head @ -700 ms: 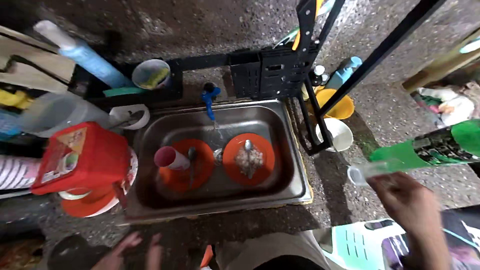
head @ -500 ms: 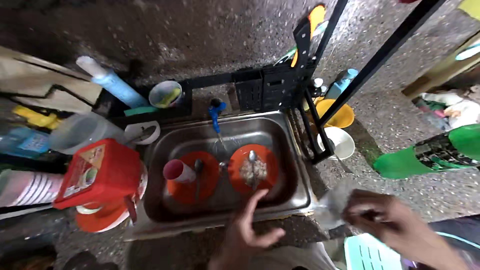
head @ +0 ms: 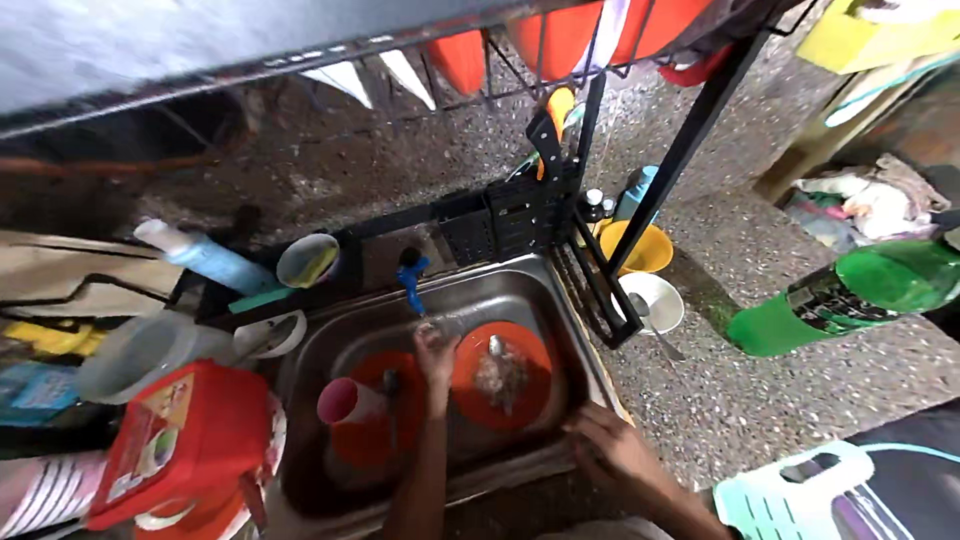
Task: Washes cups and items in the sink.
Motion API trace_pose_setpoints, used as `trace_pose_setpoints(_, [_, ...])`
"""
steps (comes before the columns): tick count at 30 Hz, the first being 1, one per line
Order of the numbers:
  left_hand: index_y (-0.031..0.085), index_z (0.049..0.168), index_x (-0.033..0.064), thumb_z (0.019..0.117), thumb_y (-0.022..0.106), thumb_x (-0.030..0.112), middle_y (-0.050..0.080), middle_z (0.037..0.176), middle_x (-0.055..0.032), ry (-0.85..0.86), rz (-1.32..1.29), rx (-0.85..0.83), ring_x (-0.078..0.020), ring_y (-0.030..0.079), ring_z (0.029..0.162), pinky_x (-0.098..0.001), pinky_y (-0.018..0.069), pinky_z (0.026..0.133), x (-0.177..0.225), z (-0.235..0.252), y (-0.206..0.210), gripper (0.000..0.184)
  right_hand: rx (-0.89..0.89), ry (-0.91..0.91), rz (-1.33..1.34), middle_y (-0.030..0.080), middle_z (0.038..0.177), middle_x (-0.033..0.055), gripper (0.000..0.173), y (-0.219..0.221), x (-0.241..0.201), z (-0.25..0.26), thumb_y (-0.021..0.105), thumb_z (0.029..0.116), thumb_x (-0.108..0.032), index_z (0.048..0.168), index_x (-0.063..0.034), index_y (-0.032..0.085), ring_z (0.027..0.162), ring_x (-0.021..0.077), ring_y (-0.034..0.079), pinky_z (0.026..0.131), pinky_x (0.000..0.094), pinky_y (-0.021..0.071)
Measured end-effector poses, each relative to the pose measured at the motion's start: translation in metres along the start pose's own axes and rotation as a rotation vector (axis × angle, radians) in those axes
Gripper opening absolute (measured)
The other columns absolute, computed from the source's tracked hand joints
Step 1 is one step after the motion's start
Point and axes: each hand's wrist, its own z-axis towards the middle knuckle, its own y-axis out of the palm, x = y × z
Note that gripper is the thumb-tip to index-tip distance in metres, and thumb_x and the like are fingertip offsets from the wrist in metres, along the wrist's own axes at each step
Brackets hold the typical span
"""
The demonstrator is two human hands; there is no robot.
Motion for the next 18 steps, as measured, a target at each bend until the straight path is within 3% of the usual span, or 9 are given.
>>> trace_pose_setpoints(1, [0.03, 0.155, 0.0009, 0.083, 0.08, 0.001, 0.059, 0.128, -0.0257, -0.024, -0.026, 0.038, -0.0296, 0.065, 0.096, -0.0444, 0.0587, 0.075, 0.004, 0.007, 0.003, 0.088, 0.072, -0.015, -0.001, 0.074, 0.099, 0.007, 0.018, 0.003, 0.007, -0.021, 0.063, 0.0955, -0.024, 0.098, -0.0104, 0.076, 0.099, 0.0206, 0.071, 0.089, 0.0372, 0.0601])
trace_pose_setpoints(4, [0.039, 0.148, -0.0048, 0.0879, 0.078, 0.009, 0.059, 0.129, -0.0249, -0.024, -0.074, 0.084, -0.0285, 0.063, 0.109, -0.0439, 0.0566, 0.089, 0.015, 0.02, 0.007, 0.073, 0.243, 0.068, -0.002, 0.074, 0.094, 0.0057, 0.019, 0.005, 0.016, -0.069, 0.061, 0.0983, -0.024, 0.095, -0.0111, 0.074, 0.097, 0.0166, 0.07, 0.089, 0.0341, 0.0585])
trace_pose_setpoints(6, [0.029, 0.157, 0.002, 0.0927, 0.075, 0.014, 0.053, 0.141, -0.0236, -0.038, -0.141, 0.006, -0.0289, 0.06, 0.118, -0.0451, 0.0554, 0.095, 0.01, 0.026, 0.004, 0.08, 0.328, 0.155, -0.025, 0.074, 0.094, 0.0052, 0.02, 0.012, 0.02, -0.09, 0.059, 0.0985, -0.025, 0.094, -0.0118, 0.073, 0.097, 0.0145, 0.07, 0.089, 0.0316, 0.0583])
trace_pose_setpoints(10, [0.027, 0.153, -0.0012, 0.0856, 0.074, 0.0, 0.057, 0.13, -0.021, 0.112, -0.212, -0.097, -0.0225, 0.065, 0.107, -0.0387, 0.0597, 0.086, -0.006, 0.03, 0.005, 0.083, 0.443, 0.178, -0.21, 0.071, 0.082, 0.0045, 0.023, 0.031, 0.029, -0.091, 0.058, 0.0952, -0.028, 0.084, -0.0129, 0.071, 0.08, 0.0173, 0.07, 0.071, 0.034, 0.0584])
trace_pose_setpoints(11, [0.027, 0.152, -0.0031, 0.0827, 0.075, -0.001, 0.057, 0.129, -0.0209, 0.156, -0.216, -0.101, -0.0215, 0.064, 0.108, -0.0373, 0.0588, 0.089, -0.01, 0.03, 0.005, 0.085, 0.45, 0.183, -0.234, 0.07, 0.079, 0.0043, 0.024, 0.034, 0.029, -0.089, 0.057, 0.0945, -0.029, 0.082, -0.0129, 0.071, 0.077, 0.0176, 0.069, 0.068, 0.0346, 0.0577])
trace_pose_setpoints(14, [0.025, 0.152, -0.0031, 0.0828, 0.076, 0.0, 0.056, 0.131, -0.02, 0.192, -0.228, -0.098, -0.0202, 0.062, 0.112, -0.0358, 0.0569, 0.092, -0.012, 0.031, 0.01, 0.087, 0.428, 0.184, -0.229, 0.07, 0.08, 0.0043, 0.027, 0.032, 0.029, -0.088, 0.056, 0.0968, -0.031, 0.083, -0.0128, 0.07, 0.079, 0.0177, 0.069, 0.071, 0.0347, 0.058])
trace_pose_setpoints(18, [0.02, 0.156, 0.0039, 0.0887, 0.074, 0.002, 0.057, 0.131, -0.0169, 0.12, -0.282, -0.085, -0.0185, 0.063, 0.111, -0.0366, 0.0569, 0.092, -0.011, 0.038, 0.01, 0.086, 0.411, 0.168, -0.201, 0.071, 0.083, 0.0032, 0.028, 0.031, 0.031, -0.089, 0.055, 0.0983, -0.033, 0.085, -0.0134, 0.069, 0.083, 0.0153, 0.069, 0.076, 0.0322, 0.058])
